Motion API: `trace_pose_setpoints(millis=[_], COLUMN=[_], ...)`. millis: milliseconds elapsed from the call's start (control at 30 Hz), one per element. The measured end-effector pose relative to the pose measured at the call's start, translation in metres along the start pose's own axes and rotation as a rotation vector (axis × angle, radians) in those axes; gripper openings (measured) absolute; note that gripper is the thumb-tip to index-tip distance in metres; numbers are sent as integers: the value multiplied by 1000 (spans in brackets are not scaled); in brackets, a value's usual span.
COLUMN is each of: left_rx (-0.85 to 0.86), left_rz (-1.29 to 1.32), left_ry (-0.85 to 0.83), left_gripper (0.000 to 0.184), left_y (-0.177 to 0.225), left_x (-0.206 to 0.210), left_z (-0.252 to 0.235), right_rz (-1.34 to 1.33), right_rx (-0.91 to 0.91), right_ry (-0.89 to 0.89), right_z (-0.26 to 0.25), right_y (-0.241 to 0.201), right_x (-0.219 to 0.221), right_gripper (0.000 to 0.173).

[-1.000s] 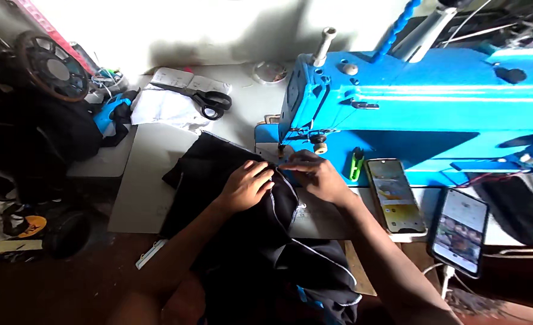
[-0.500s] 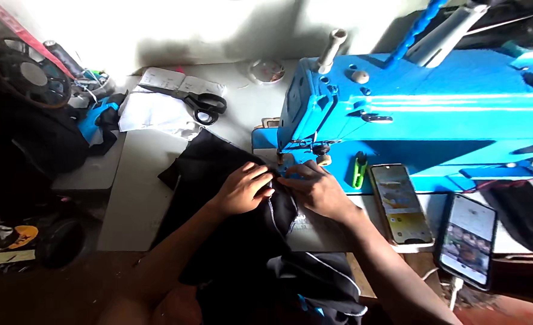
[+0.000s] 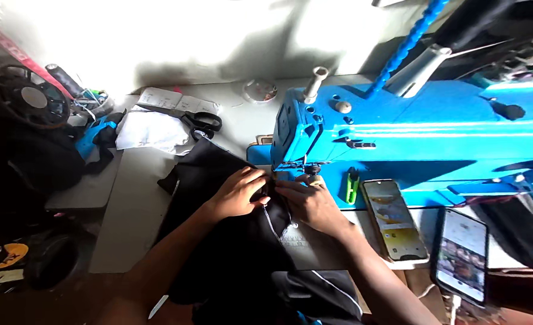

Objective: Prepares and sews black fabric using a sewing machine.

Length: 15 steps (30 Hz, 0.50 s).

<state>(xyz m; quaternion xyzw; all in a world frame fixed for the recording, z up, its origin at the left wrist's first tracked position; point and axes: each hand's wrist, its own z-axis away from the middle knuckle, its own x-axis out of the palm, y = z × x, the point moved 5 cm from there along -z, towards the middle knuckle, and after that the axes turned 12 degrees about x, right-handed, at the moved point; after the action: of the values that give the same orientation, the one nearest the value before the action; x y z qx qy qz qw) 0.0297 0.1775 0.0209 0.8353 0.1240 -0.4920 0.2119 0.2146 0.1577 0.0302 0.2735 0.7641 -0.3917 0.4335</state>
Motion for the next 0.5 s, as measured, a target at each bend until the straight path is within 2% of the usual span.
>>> trace_pose_setpoints(millis=[133, 400, 500], left_rx=[-46, -37, -101], left_rz=[0, -37, -67], left_ry=[-13, -40, -61], left_gripper=[43, 39, 41], left_y=[-2, 0, 7], left_x=[1, 2, 3], left_z=[-3, -7, -11], right_rz=[24, -9, 13], right_rx=[25, 97, 161], right_ry=[30, -23, -61], right_z=[-2, -5, 3], right_y=[1, 8, 5], right_x=[1, 7, -3], right_gripper=[32, 29, 27])
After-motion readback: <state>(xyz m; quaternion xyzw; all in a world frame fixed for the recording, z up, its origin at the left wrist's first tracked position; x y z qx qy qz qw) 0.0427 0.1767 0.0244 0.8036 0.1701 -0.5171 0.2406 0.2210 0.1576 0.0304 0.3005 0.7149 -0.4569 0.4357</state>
